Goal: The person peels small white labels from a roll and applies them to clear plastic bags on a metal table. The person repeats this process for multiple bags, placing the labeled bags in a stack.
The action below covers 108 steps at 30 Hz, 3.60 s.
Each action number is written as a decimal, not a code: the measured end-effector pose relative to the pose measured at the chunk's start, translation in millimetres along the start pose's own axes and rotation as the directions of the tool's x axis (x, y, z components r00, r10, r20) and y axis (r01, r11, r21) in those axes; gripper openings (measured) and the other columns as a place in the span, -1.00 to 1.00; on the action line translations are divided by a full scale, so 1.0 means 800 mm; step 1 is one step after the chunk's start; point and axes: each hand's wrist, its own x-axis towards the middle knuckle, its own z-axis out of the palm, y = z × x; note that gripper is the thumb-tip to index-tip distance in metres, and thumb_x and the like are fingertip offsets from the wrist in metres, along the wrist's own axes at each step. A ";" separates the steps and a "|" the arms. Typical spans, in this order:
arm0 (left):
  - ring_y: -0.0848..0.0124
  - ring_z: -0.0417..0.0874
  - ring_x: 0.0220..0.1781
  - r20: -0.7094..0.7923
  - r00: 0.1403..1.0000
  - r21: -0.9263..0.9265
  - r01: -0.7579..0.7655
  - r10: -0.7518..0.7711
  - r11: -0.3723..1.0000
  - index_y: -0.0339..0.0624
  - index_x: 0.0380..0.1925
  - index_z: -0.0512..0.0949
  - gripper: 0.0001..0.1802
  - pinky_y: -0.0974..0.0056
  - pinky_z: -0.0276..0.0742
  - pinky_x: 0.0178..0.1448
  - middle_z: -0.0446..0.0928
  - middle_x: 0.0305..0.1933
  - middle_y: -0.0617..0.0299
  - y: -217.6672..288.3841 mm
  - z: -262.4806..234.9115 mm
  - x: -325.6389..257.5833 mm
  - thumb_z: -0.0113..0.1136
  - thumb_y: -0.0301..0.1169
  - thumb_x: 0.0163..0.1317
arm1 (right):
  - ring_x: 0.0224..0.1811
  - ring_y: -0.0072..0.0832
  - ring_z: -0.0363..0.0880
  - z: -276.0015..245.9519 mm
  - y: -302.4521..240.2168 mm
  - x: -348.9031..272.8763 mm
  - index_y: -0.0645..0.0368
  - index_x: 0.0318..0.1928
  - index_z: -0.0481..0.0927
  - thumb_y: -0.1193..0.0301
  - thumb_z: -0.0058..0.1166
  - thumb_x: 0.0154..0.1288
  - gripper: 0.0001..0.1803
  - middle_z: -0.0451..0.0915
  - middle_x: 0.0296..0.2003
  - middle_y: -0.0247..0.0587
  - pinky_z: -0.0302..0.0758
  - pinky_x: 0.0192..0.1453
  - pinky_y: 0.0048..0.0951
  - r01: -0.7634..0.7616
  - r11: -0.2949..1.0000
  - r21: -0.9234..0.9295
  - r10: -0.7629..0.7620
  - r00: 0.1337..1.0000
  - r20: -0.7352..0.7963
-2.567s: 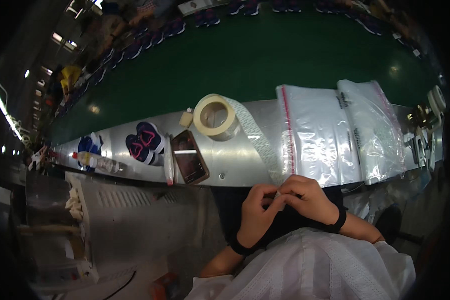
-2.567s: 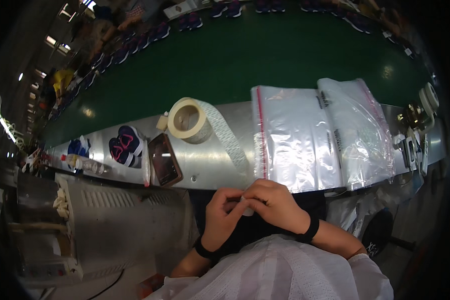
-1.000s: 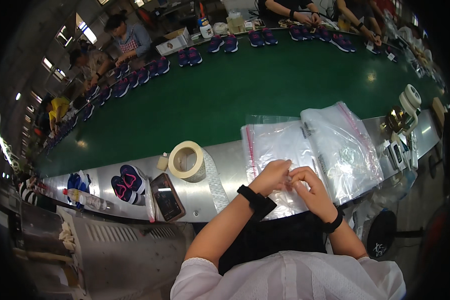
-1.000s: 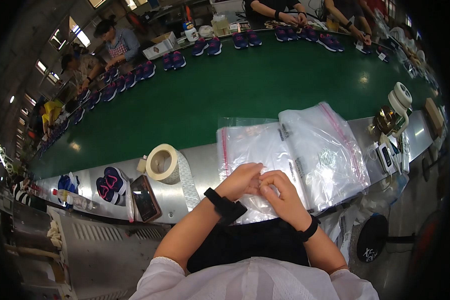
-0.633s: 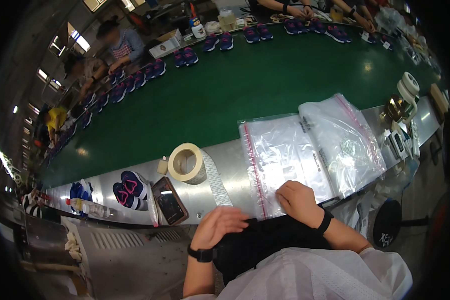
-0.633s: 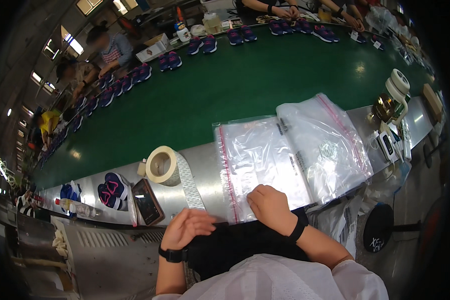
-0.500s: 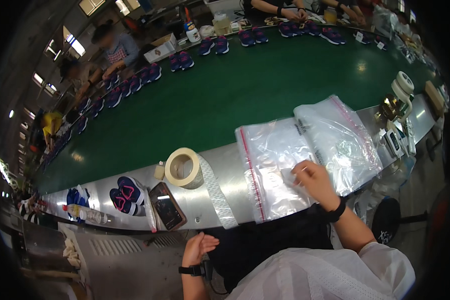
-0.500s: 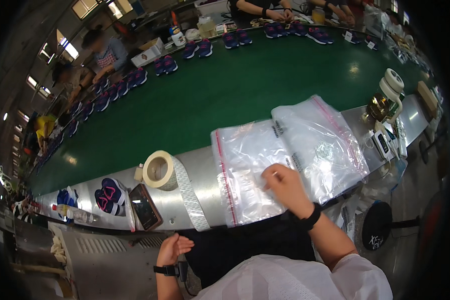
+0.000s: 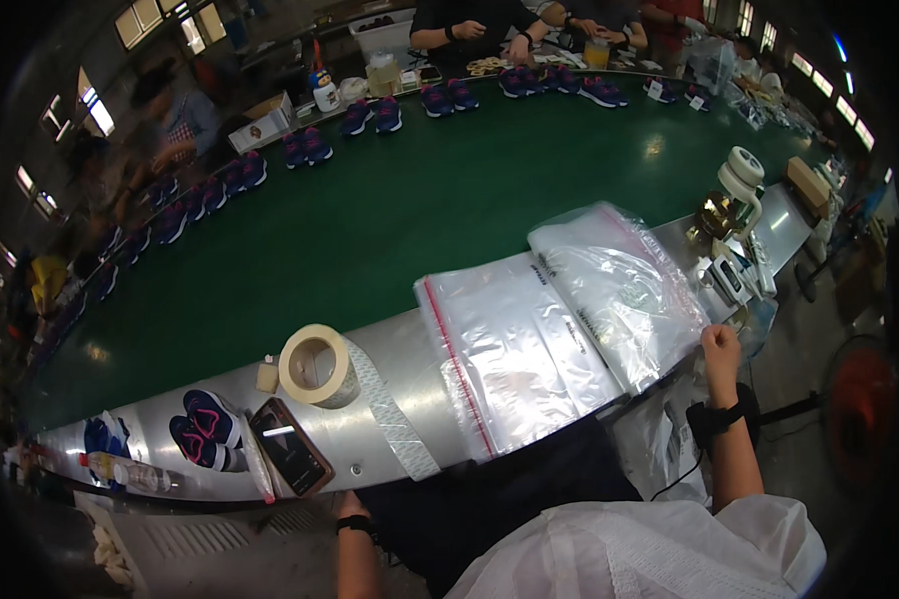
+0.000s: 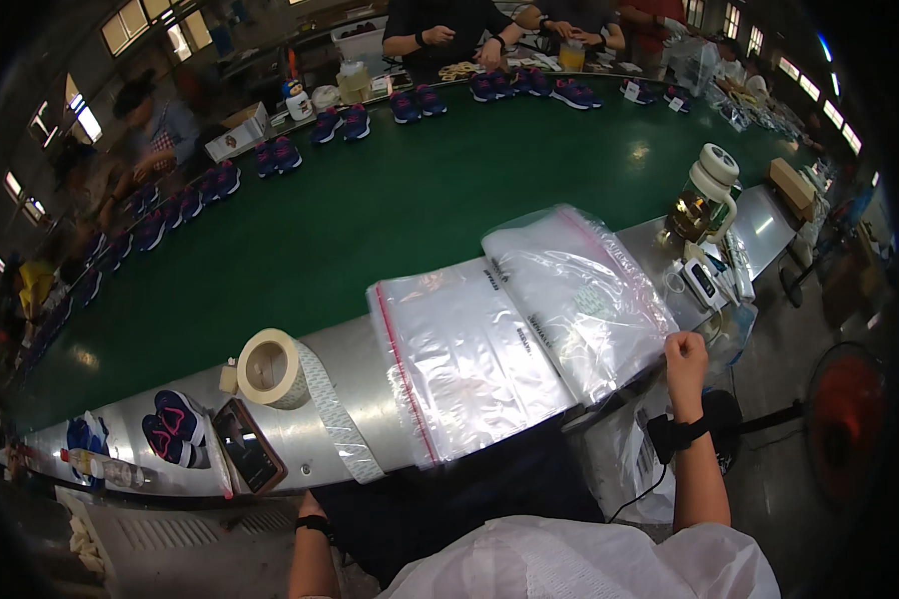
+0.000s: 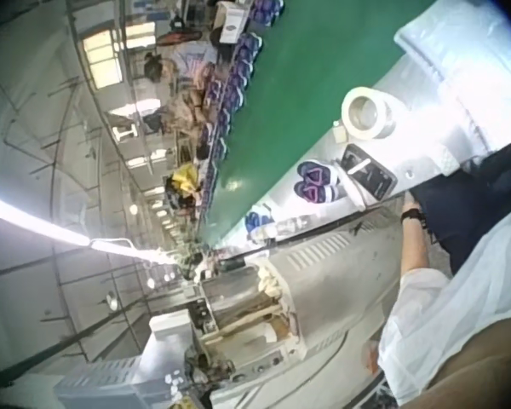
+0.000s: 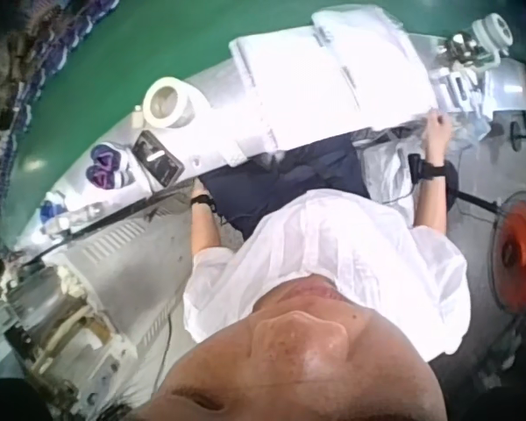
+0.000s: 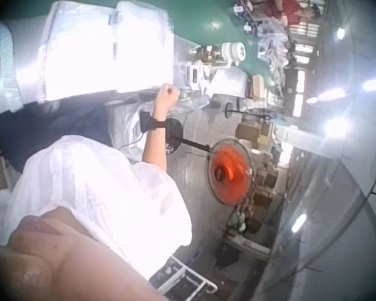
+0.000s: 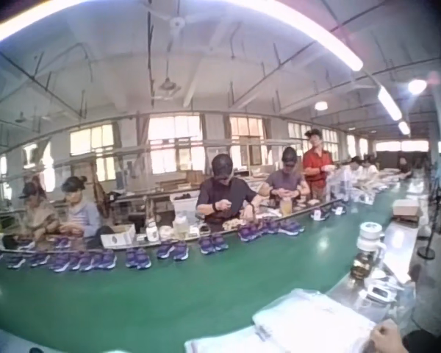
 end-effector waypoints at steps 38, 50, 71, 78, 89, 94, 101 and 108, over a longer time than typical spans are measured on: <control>0.37 0.59 -0.07 0.514 0.841 0.333 -0.374 0.166 0.865 -0.29 0.01 0.37 -0.60 0.25 0.54 0.01 0.53 -0.10 0.15 0.049 0.330 -0.240 -0.25 -0.19 0.43 | -0.57 -0.77 0.29 0.114 -0.312 -0.177 0.26 -0.44 0.47 0.46 0.04 0.29 -0.84 0.39 -0.60 -0.48 0.25 -0.51 -0.64 -0.577 0.800 0.166 -0.250 -0.069 0.966; 0.46 0.53 -0.16 0.292 0.707 0.260 -0.706 0.644 0.658 -0.30 -0.02 0.37 -0.70 0.38 0.46 -0.12 0.49 -0.07 0.13 0.060 0.324 -0.259 -0.09 -0.34 0.36 | -0.59 -0.64 0.39 0.073 -0.273 -0.142 0.28 -0.43 0.54 0.47 0.16 0.14 -0.87 0.51 -0.58 -0.28 0.32 -0.49 -0.55 -0.204 0.908 0.365 -0.397 -0.142 0.907; 0.37 0.60 -0.36 0.662 0.408 0.565 -0.822 0.628 -0.062 -0.31 -0.32 0.60 -0.88 0.38 0.48 -0.26 0.59 -0.35 0.10 0.022 0.350 -0.326 0.15 -0.56 0.14 | -0.40 -0.24 0.53 0.102 -0.299 -0.161 0.20 -0.40 0.52 0.47 0.21 0.04 -0.86 0.54 -0.44 -0.16 0.45 -0.27 -0.32 0.031 0.825 0.565 -0.563 -0.050 0.825; 0.11 0.43 0.16 0.942 0.213 0.311 -0.844 0.259 -0.437 -0.32 -0.08 0.48 -0.53 0.13 0.34 0.15 0.50 0.02 0.02 -0.017 0.383 -0.278 0.27 -0.25 0.07 | -0.08 -0.11 0.37 0.166 -0.281 -0.143 0.23 -0.37 0.42 0.40 0.30 -0.11 -0.66 0.42 -0.12 0.01 0.31 -0.03 -0.24 0.586 0.776 0.233 -0.614 0.620 0.488; 0.26 0.59 -0.08 0.727 0.687 0.663 -0.706 0.013 0.249 -0.38 -0.10 0.50 -0.58 0.24 0.47 -0.05 0.58 -0.18 0.05 0.026 0.443 -0.258 -0.07 -0.19 0.34 | -0.26 -0.22 0.41 0.160 -0.230 -0.123 0.26 -0.42 0.46 0.55 -0.05 0.17 -0.95 0.46 -0.40 -0.13 0.33 -0.14 -0.32 0.130 0.888 0.441 -0.384 0.737 0.556; 0.09 0.48 0.13 0.774 0.601 0.214 0.048 -0.199 0.976 -0.42 -0.02 0.30 -0.55 0.12 0.41 0.22 0.46 -0.02 -0.12 0.011 0.492 -0.166 -0.30 -0.18 0.43 | -0.28 -0.41 0.43 0.149 -0.240 -0.115 0.26 -0.39 0.48 0.51 -0.06 0.24 -0.91 0.47 -0.40 -0.21 0.34 -0.14 -0.46 -0.207 0.832 0.514 -0.252 0.685 0.683; 0.20 0.68 -0.23 0.501 0.851 0.751 -0.339 -0.155 0.566 -0.32 -0.09 0.37 -0.70 0.25 0.62 -0.27 0.50 -0.15 0.03 -0.005 0.534 -0.163 -0.19 -0.35 0.30 | -0.11 -0.45 0.42 0.120 -0.249 -0.060 0.27 -0.37 0.49 0.50 -0.08 0.28 -0.88 0.46 -0.16 -0.23 0.33 0.02 -0.49 -0.120 0.739 0.663 -0.423 0.683 0.595; 0.08 0.64 -0.12 0.512 0.740 0.640 0.010 -0.436 0.768 -0.30 0.04 0.26 -0.41 0.22 0.63 -0.23 0.49 -0.06 -0.07 -0.002 0.515 -0.165 -0.28 0.05 0.38 | -0.03 -0.31 0.42 0.116 -0.258 -0.093 0.24 -0.10 0.44 0.44 0.17 0.08 -0.65 0.41 -0.04 -0.12 0.37 0.05 -0.35 0.193 0.765 0.614 -0.609 0.526 0.594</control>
